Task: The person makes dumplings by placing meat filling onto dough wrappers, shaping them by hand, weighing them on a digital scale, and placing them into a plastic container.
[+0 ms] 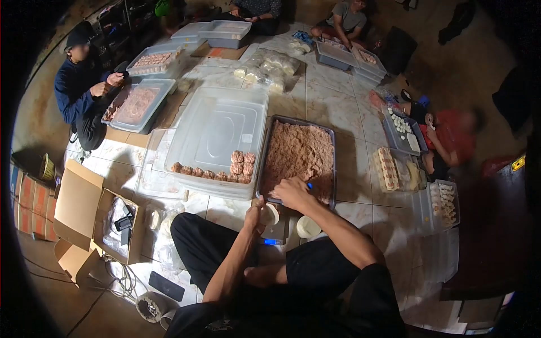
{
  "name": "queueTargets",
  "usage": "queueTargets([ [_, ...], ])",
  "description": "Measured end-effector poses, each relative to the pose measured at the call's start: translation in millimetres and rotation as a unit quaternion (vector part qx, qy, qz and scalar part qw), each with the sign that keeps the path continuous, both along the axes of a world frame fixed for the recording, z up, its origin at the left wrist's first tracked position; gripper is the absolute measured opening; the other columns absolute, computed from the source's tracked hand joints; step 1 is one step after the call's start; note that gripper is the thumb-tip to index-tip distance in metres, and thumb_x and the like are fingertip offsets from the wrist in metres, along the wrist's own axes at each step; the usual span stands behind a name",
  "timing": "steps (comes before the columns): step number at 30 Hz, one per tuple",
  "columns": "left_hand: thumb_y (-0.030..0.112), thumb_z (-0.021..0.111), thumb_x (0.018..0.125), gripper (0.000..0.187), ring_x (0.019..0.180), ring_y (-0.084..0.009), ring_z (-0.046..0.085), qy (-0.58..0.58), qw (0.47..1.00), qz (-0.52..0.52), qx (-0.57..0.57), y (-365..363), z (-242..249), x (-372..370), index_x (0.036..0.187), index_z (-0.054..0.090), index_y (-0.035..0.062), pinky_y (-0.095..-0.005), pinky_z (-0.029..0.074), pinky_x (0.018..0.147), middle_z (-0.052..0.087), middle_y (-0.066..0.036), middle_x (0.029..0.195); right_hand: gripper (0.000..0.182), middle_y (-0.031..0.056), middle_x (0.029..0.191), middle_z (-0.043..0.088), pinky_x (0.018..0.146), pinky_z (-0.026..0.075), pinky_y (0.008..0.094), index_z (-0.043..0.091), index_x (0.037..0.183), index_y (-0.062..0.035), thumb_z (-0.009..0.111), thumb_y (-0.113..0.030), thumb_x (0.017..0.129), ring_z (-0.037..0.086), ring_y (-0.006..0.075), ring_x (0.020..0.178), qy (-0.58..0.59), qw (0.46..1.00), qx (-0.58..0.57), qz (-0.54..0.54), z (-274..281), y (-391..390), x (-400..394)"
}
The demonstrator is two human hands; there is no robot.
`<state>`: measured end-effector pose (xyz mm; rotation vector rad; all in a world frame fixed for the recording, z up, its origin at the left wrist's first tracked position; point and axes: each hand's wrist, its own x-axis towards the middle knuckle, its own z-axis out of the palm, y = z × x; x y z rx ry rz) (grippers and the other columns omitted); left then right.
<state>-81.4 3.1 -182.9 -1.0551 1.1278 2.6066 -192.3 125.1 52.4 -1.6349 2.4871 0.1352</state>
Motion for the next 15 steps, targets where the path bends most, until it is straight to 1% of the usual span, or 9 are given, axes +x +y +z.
queueTargets([
  [3, 0.046, 0.065, 0.101, 0.05, 0.099, -0.0282, 0.07, 0.049, 0.986, 0.021, 0.161, 0, -1, 4, 0.12, 0.066, -0.0005, -0.0422, 0.056, 0.093, 0.072, -0.014, 0.105, 0.015, 0.0184, 0.09, 0.075, 0.08, 0.058, 0.0513, 0.077, 0.091, -0.005, 0.067, -0.011, 0.082, 0.073, 0.0363, 0.094, 0.009, 0.994, -0.042, -0.105, -2, -6, -13],
  [6, 0.034, 0.059, 0.106, 0.029, 0.099, -0.0286, 0.07, 0.005, 0.961, 0.072, 0.266, 4, 108, 16, 0.115, 0.063, 0.0072, -0.0443, 0.058, 0.09, 0.071, -0.011, 0.106, 0.017, 0.0222, 0.095, 0.075, 0.083, 0.058, 0.0517, 0.077, 0.092, -0.0039, 0.066, -0.012, 0.083, 0.074, 0.0394, 0.094, -0.001, 0.996, -0.024, -0.087, -27, -13, -22],
  [7, 0.028, 0.058, 0.106, 0.026, 0.106, -0.0311, 0.069, 0.02, 0.945, 0.059, 0.322, 0, 91, 22, 0.119, 0.064, 0.0062, -0.047, 0.055, 0.1, 0.07, -0.013, 0.116, 0.018, 0.0227, 0.095, 0.075, 0.082, 0.059, 0.0517, 0.078, 0.092, -0.0048, 0.067, -0.015, 0.083, 0.074, 0.0404, 0.092, 0.0, 0.997, -0.035, -0.069, -31, -19, -17],
  [8, 0.028, 0.057, 0.106, 0.027, 0.107, -0.0313, 0.069, 0.013, 0.944, 0.05, 0.325, 1, 90, 30, 0.12, 0.064, 0.0062, -0.0474, 0.055, 0.102, 0.07, -0.014, 0.117, 0.019, 0.0232, 0.094, 0.075, 0.081, 0.059, 0.0517, 0.079, 0.091, -0.0057, 0.067, -0.018, 0.083, 0.074, 0.0413, 0.09, 0.003, 0.998, -0.044, -0.046, -33, -24, -18],
  [9, 0.027, 0.057, 0.106, 0.027, 0.109, -0.0315, 0.069, 0.007, 0.944, 0.042, 0.328, 1, 87, 37, 0.121, 0.064, 0.0063, -0.0479, 0.054, 0.103, 0.07, -0.014, 0.118, 0.019, 0.0223, 0.097, 0.076, 0.081, 0.059, 0.0523, 0.079, 0.095, -0.0105, 0.068, -0.021, 0.084, 0.074, 0.0416, 0.091, -0.049, 0.993, 0.031, -0.101, -6, -25, -20],
  [10, 0.027, 0.056, 0.106, 0.027, 0.11, -0.0318, 0.068, -0.006, 0.943, 0.031, 0.33, -1, 87, 45, 0.121, 0.064, 0.0064, -0.0484, 0.053, 0.104, 0.071, -0.014, 0.119, 0.019, 0.0209, 0.097, 0.076, 0.085, 0.058, 0.0536, 0.08, 0.095, -0.0121, 0.068, -0.023, 0.084, 0.073, 0.0422, 0.096, -0.131, 0.98, -0.012, -0.151, -2, -14, -28],
  [12, 0.034, 0.057, 0.104, 0.034, 0.109, -0.0308, 0.069, 0.016, 0.953, 0.052, 0.299, -6, 92, 52, 0.121, 0.065, 0.0054, -0.0479, 0.054, 0.102, 0.071, -0.014, 0.117, 0.018, 0.0204, 0.096, 0.075, 0.089, 0.056, 0.0552, 0.08, 0.092, -0.0122, 0.067, -0.024, 0.085, 0.071, 0.0421, 0.1, -0.042, 0.982, -0.082, -0.162, -29, -4, -27],
  [14, 0.042, 0.059, 0.102, 0.042, 0.108, -0.0297, 0.069, 0.046, 0.959, 0.066, 0.271, -9, 103, 48, 0.121, 0.065, 0.0045, -0.0473, 0.054, 0.1, 0.072, -0.014, 0.116, 0.022, 0.0221, 0.093, 0.072, 0.091, 0.054, 0.0558, 0.078, 0.084, -0.008, 0.067, -0.027, 0.086, 0.07, 0.0426, 0.102, -0.099, 0.971, -0.125, -0.179, -36, 2, -13],
  [15, 0.049, 0.049, 0.104, 0.056, 0.115, -0.0319, 0.067, 0.062, 0.963, 0.081, 0.249, -11, 96, 46, 0.132, 0.062, 0.0027, -0.0483, 0.051, 0.105, 0.07, -0.017, 0.125, 0.024, 0.0225, 0.093, 0.074, 0.088, 0.055, 0.0519, 0.078, 0.085, -0.0056, 0.07, -0.028, 0.088, 0.071, 0.0411, 0.098, -0.1, 0.979, -0.076, -0.159, -33, 4, -19],
])
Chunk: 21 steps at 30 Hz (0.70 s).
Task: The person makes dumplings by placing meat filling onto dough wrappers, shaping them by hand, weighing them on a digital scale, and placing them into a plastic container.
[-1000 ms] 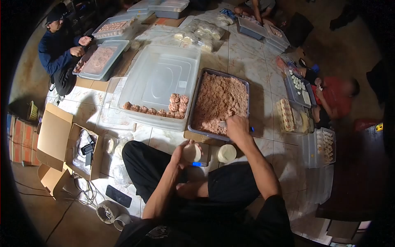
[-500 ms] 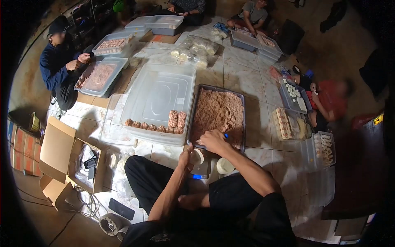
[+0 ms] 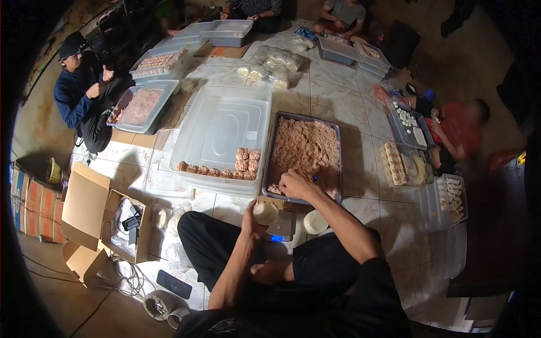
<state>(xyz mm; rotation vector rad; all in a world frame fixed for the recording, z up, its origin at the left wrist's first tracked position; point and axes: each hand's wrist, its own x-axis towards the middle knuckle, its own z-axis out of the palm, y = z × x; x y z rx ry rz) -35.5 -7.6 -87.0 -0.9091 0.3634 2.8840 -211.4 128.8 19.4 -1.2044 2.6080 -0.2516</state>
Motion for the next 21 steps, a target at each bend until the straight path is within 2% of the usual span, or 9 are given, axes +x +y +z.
queueTargets([
  [3, 0.052, 0.056, 0.103, 0.059, 0.113, -0.0306, 0.068, 0.03, 0.994, 0.023, -0.105, -3, 32, -3, 0.134, 0.061, 0.002, -0.0465, 0.052, 0.103, 0.071, -0.016, 0.121, 0.02, 0.022, 0.091, 0.075, 0.082, 0.057, 0.0461, 0.08, 0.084, -0.0066, 0.072, -0.024, 0.088, 0.073, 0.0391, 0.09, -0.138, 0.972, -0.183, -0.05, 45, 20, 9],
  [4, 0.048, 0.059, 0.102, 0.055, 0.111, -0.0293, 0.069, 0.044, 0.992, 0.031, -0.115, -1, 45, -9, 0.132, 0.062, 0.002, -0.045, 0.053, 0.102, 0.071, -0.015, 0.119, 0.018, 0.0195, 0.089, 0.076, 0.075, 0.058, 0.0418, 0.08, 0.099, -0.0073, 0.072, -0.02, 0.089, 0.074, 0.0363, 0.079, -0.069, 0.974, -0.215, -0.027, 51, 28, 17],
  [7, 0.033, 0.07, 0.099, 0.04, 0.104, -0.0243, 0.07, 0.089, 0.982, 0.029, -0.163, 16, 79, -15, 0.124, 0.066, 0.002, -0.0391, 0.055, 0.095, 0.073, -0.011, 0.111, 0.026, 0.018, 0.085, 0.075, 0.071, 0.056, 0.0439, 0.076, 0.112, -0.0079, 0.072, -0.019, 0.089, 0.073, 0.0369, 0.076, -0.103, 0.966, -0.216, -0.094, 108, 38, 71],
  [9, 0.019, 0.079, 0.094, 0.029, 0.096, -0.0195, 0.071, 0.128, 0.968, -0.004, -0.217, 28, 94, -15, 0.116, 0.069, 0.0022, -0.0333, 0.056, 0.088, 0.074, -0.008, 0.104, 0.033, 0.0183, 0.081, 0.073, 0.067, 0.054, 0.0461, 0.072, 0.12, -0.0097, 0.074, -0.02, 0.089, 0.072, 0.037, 0.074, -0.039, 0.98, -0.167, -0.099, 89, 38, 96],
  [10, 0.005, 0.081, 0.089, 0.023, 0.092, -0.0177, 0.071, 0.11, 0.972, -0.023, -0.206, 28, 103, -15, 0.11, 0.071, 0.0011, -0.0309, 0.057, 0.086, 0.074, -0.008, 0.103, 0.025, 0.0213, 0.078, 0.07, 0.064, 0.052, 0.0484, 0.073, 0.112, -0.0101, 0.074, -0.021, 0.089, 0.07, 0.0389, 0.072, -0.079, 0.96, -0.248, -0.1, 61, 41, 94],
  [13, 0.002, 0.08, 0.089, 0.019, 0.091, -0.0185, 0.071, 0.079, 0.972, 0.011, -0.219, 29, 64, -9, 0.106, 0.071, 0.0007, -0.032, 0.059, 0.084, 0.074, -0.008, 0.101, 0.015, 0.0228, 0.083, 0.07, 0.067, 0.054, 0.053, 0.071, 0.101, -0.0066, 0.069, -0.017, 0.09, 0.07, 0.0464, 0.08, -0.049, 0.965, -0.248, -0.067, 16, 53, 89],
  [17, 0.002, 0.081, 0.088, 0.019, 0.084, -0.0181, 0.071, -0.022, 0.953, 0.138, -0.269, 11, 52, -2, 0.102, 0.069, 0.0002, -0.0313, 0.059, 0.08, 0.074, -0.009, 0.098, 0.009, 0.0226, 0.09, 0.071, 0.078, 0.053, 0.0549, 0.071, 0.094, -0.0036, 0.065, -0.008, 0.088, 0.07, 0.0423, 0.092, 0.031, 0.986, -0.007, -0.163, 79, 41, 74],
  [19, 0.016, 0.077, 0.095, 0.02, 0.08, -0.0197, 0.07, 0.003, 0.951, 0.126, -0.281, -3, 22, 2, 0.103, 0.068, 0.0, -0.0301, 0.058, 0.079, 0.074, -0.011, 0.097, 0.009, 0.0228, 0.096, 0.071, 0.087, 0.052, 0.0541, 0.071, 0.092, -0.004, 0.066, -0.009, 0.088, 0.068, 0.0423, 0.097, -0.008, 0.981, -0.141, -0.131, 52, 39, 41],
  [21, 0.03, 0.071, 0.1, 0.029, 0.082, -0.0218, 0.07, 0.041, 0.957, 0.119, -0.26, -5, 25, 3, 0.1, 0.068, 0.0014, -0.0322, 0.058, 0.08, 0.074, -0.015, 0.1, 0.008, 0.0234, 0.097, 0.071, 0.089, 0.051, 0.053, 0.072, 0.091, -0.0047, 0.067, -0.01, 0.087, 0.067, 0.0424, 0.099, 0.021, 0.983, -0.098, -0.152, 20, 16, 12],
])
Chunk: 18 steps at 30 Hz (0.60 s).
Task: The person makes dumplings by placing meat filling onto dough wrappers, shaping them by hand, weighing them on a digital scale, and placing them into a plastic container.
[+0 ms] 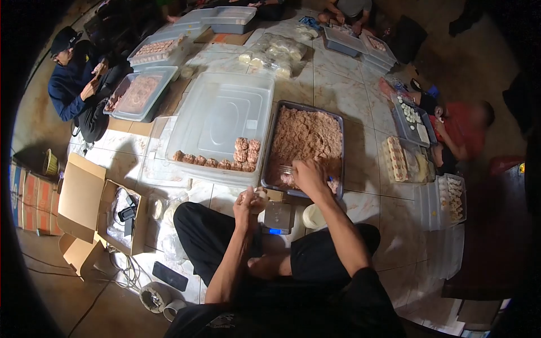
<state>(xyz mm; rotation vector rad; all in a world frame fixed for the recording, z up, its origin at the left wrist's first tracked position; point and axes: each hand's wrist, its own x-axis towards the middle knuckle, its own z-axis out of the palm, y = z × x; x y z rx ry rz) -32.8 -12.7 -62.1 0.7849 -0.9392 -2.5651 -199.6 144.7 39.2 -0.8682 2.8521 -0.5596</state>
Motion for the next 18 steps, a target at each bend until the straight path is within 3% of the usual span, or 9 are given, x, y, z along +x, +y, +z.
queueTargets([
  [1, 0.048, 0.057, 0.105, 0.047, 0.099, -0.0308, 0.071, 0.018, 0.986, -0.052, 0.159, 0, 24, 0, 0.102, 0.063, 0.0012, -0.0418, 0.057, 0.093, 0.072, -0.023, 0.115, 0.008, 0.0236, 0.097, 0.071, 0.089, 0.051, 0.0525, 0.072, 0.09, -0.005, 0.067, -0.01, 0.087, 0.067, 0.0425, 0.1, 0.011, 1.0, 0.023, -0.012, -13, -11, -7],
  [4, 0.051, 0.05, 0.104, 0.051, 0.119, -0.0404, 0.065, 0.077, 0.954, -0.039, 0.287, -2, 71, 13, 0.108, 0.057, 0.0006, -0.0537, 0.051, 0.106, 0.066, -0.028, 0.127, 0.008, 0.024, 0.098, 0.071, 0.09, 0.051, 0.0518, 0.073, 0.089, -0.0058, 0.068, -0.011, 0.086, 0.067, 0.0423, 0.1, 0.015, 0.996, 0.078, 0.034, -30, -45, 2],
  [5, 0.048, 0.053, 0.102, 0.049, 0.127, -0.0462, 0.059, 0.107, 0.945, -0.039, 0.308, -4, 76, 17, 0.115, 0.051, 0.0006, -0.0604, 0.046, 0.111, 0.063, -0.029, 0.129, 0.017, 0.0208, 0.097, 0.073, 0.083, 0.055, 0.0521, 0.075, 0.097, -0.0083, 0.07, -0.021, 0.086, 0.071, 0.0389, 0.092, -0.007, 0.989, 0.13, 0.065, -20, -39, 5],
  [6, 0.048, 0.051, 0.102, 0.054, 0.128, -0.0459, 0.059, 0.088, 0.952, -0.044, 0.29, -8, 73, 20, 0.124, 0.048, -0.001, -0.0614, 0.045, 0.112, 0.062, -0.028, 0.132, 0.016, 0.0194, 0.099, 0.074, 0.082, 0.055, 0.0519, 0.075, 0.096, -0.0078, 0.07, -0.021, 0.089, 0.071, 0.0391, 0.092, 0.0, 0.997, 0.075, 0.018, -11, -28, 12],
  [8, 0.049, 0.046, 0.103, 0.067, 0.129, -0.0454, 0.057, 0.056, 0.962, -0.051, 0.263, -8, 59, 17, 0.143, 0.042, -0.0044, -0.0634, 0.043, 0.114, 0.06, -0.027, 0.137, 0.015, 0.0168, 0.102, 0.074, 0.082, 0.054, 0.0517, 0.073, 0.094, -0.0079, 0.071, -0.022, 0.092, 0.071, 0.0396, 0.094, -0.01, 0.992, -0.115, 0.053, -10, 2, 26],
  [10, 0.052, 0.048, 0.101, 0.067, 0.122, -0.0413, 0.062, 0.037, 0.958, -0.057, 0.28, -4, 37, 14, 0.138, 0.05, -0.0043, -0.0599, 0.045, 0.111, 0.064, -0.024, 0.13, 0.016, 0.0165, 0.076, 0.069, 0.065, 0.052, 0.0537, 0.069, 0.087, -0.0091, 0.073, -0.024, 0.09, 0.067, 0.0436, 0.072, 0.025, 0.983, -0.174, 0.042, 43, 10, 61],
  [12, 0.057, 0.048, 0.099, 0.069, 0.113, -0.0361, 0.067, 0.041, 0.96, -0.062, 0.27, 3, 33, 6, 0.129, 0.059, -0.0041, -0.0534, 0.05, 0.106, 0.069, -0.022, 0.12, 0.011, 0.0168, 0.077, 0.069, 0.062, 0.052, 0.0513, 0.069, 0.088, -0.0112, 0.072, -0.021, 0.092, 0.066, 0.0435, 0.071, 0.013, 0.995, -0.095, 0.028, 72, 18, 99],
  [14, 0.06, 0.047, 0.098, 0.071, 0.107, -0.0333, 0.068, 0.054, 0.96, -0.097, 0.257, 9, 35, 1, 0.123, 0.063, -0.0042, -0.0481, 0.051, 0.101, 0.071, -0.02, 0.114, 0.011, 0.0183, 0.074, 0.068, 0.06, 0.052, 0.0497, 0.069, 0.09, -0.0128, 0.073, -0.023, 0.092, 0.067, 0.0425, 0.069, -0.041, 0.983, -0.168, 0.063, 58, 17, 123],
  [18, 0.066, 0.044, 0.097, 0.076, 0.099, -0.0316, 0.07, 0.072, 0.962, -0.089, 0.246, 11, 14, 3, 0.114, 0.068, -0.0043, -0.0404, 0.052, 0.093, 0.074, -0.017, 0.105, 0.012, 0.0175, 0.075, 0.069, 0.064, 0.053, 0.0516, 0.07, 0.096, -0.0138, 0.07, -0.025, 0.093, 0.069, 0.0414, 0.072, 0.038, 0.995, -0.086, 0.028, 30, 31, 140],
])
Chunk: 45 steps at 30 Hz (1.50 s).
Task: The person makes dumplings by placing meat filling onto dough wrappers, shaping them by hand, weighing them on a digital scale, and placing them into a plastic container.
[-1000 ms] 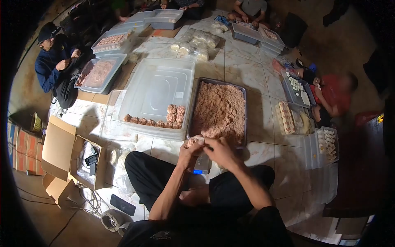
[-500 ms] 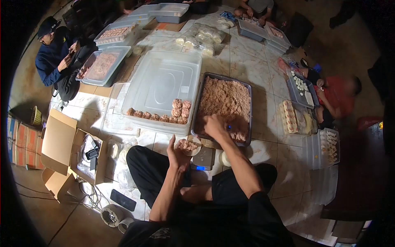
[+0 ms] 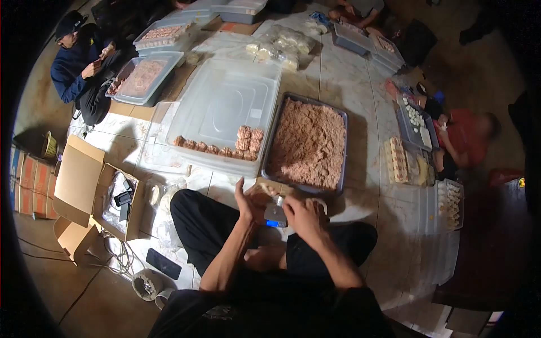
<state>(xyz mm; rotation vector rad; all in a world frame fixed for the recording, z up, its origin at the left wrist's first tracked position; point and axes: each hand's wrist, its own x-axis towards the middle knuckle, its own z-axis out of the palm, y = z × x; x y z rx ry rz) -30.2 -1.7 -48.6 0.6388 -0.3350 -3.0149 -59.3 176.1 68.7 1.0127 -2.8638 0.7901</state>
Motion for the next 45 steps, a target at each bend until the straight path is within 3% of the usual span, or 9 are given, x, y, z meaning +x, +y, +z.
queueTargets([
  [7, 0.06, 0.045, 0.098, 0.071, 0.107, -0.0356, 0.069, -0.107, 0.988, 0.078, -0.084, -6, 22, -1, 0.125, 0.061, -0.0036, -0.0468, 0.052, 0.101, 0.071, -0.022, 0.116, 0.012, 0.0252, 0.084, 0.068, 0.074, 0.05, 0.0563, 0.071, 0.097, -0.0119, 0.066, -0.022, 0.094, 0.064, 0.047, 0.084, 0.036, 0.996, -0.002, -0.085, 1, -23, -70],
  [12, 0.056, 0.046, 0.098, 0.069, 0.113, -0.0383, 0.068, -0.09, 0.995, 0.043, -0.032, -4, -1, 4, 0.129, 0.057, -0.0046, -0.0495, 0.051, 0.105, 0.069, -0.025, 0.12, 0.012, 0.024, 0.101, 0.07, 0.088, 0.054, 0.0537, 0.073, 0.094, -0.0075, 0.064, -0.013, 0.092, 0.069, 0.0405, 0.103, -0.012, 0.983, 0.173, -0.057, -88, -71, -158],
  [15, 0.054, 0.048, 0.097, 0.068, 0.112, -0.0383, 0.068, -0.103, 0.991, 0.072, -0.046, -16, -2, 17, 0.128, 0.057, -0.0061, -0.0494, 0.053, 0.104, 0.069, -0.025, 0.119, 0.013, 0.0242, 0.109, 0.07, 0.088, 0.056, 0.052, 0.074, 0.098, -0.0067, 0.066, -0.013, 0.09, 0.07, 0.0404, 0.102, -0.06, 0.982, 0.178, 0.002, -45, -74, -145],
  [17, 0.053, 0.049, 0.097, 0.067, 0.11, -0.0392, 0.068, -0.134, 0.987, 0.076, -0.046, -21, 4, 20, 0.128, 0.057, -0.0066, -0.0498, 0.053, 0.104, 0.069, -0.026, 0.117, 0.012, 0.0226, 0.103, 0.072, 0.08, 0.057, 0.0525, 0.074, 0.096, -0.0052, 0.07, -0.011, 0.085, 0.072, 0.0402, 0.097, -0.016, 0.997, 0.07, -0.01, -69, -57, -155],
  [21, 0.054, 0.047, 0.097, 0.069, 0.11, -0.0409, 0.069, -0.057, 0.998, 0.022, -0.01, -8, -13, 7, 0.129, 0.057, -0.0065, -0.0522, 0.052, 0.105, 0.069, -0.028, 0.115, 0.013, 0.0208, 0.095, 0.072, 0.083, 0.054, 0.0531, 0.072, 0.095, -0.0049, 0.07, -0.016, 0.088, 0.071, 0.0401, 0.092, -0.01, 0.979, 0.203, 0.011, -63, -74, -149],
  [30, 0.062, 0.04, 0.098, 0.076, 0.105, -0.0347, 0.069, -0.026, 0.998, 0.013, -0.047, -8, 43, -13, 0.117, 0.064, -0.0073, -0.0452, 0.051, 0.103, 0.072, -0.021, 0.108, 0.012, 0.0167, 0.088, 0.073, 0.067, 0.054, 0.0462, 0.073, 0.097, -0.0077, 0.074, -0.019, 0.092, 0.071, 0.0382, 0.077, -0.092, 0.993, -0.053, 0.051, 48, -15, -43],
  [32, 0.065, 0.037, 0.097, 0.079, 0.104, -0.0345, 0.07, -0.007, 0.999, -0.009, -0.042, -1, 52, -17, 0.115, 0.065, -0.0075, -0.0443, 0.052, 0.102, 0.073, -0.021, 0.106, 0.012, 0.0173, 0.085, 0.073, 0.065, 0.053, 0.0481, 0.072, 0.096, -0.0072, 0.073, -0.019, 0.093, 0.071, 0.0395, 0.077, -0.082, 0.989, -0.113, 0.048, -15, -9, -41],
  [40, 0.068, 0.039, 0.096, 0.081, 0.106, -0.0356, 0.068, -0.008, 1.0, 0.01, -0.018, 14, 48, -10, 0.11, 0.065, -0.0073, -0.0464, 0.052, 0.101, 0.071, -0.02, 0.105, 0.013, 0.0178, 0.086, 0.072, 0.076, 0.051, 0.0513, 0.071, 0.1, -0.0089, 0.069, -0.021, 0.097, 0.068, 0.0421, 0.082, -0.004, 0.997, -0.076, -0.014, 3, -11, -7],
  [45, 0.064, 0.041, 0.098, 0.078, 0.108, -0.035, 0.068, 0.004, 0.999, 0.019, -0.034, 6, 28, -8, 0.118, 0.064, -0.0068, -0.0443, 0.051, 0.101, 0.072, -0.021, 0.112, 0.011, 0.0159, 0.083, 0.073, 0.062, 0.053, 0.0458, 0.071, 0.096, -0.0085, 0.072, -0.019, 0.094, 0.071, 0.0373, 0.074, 0.008, 0.997, -0.072, -0.007, 39, -7, -6],
])
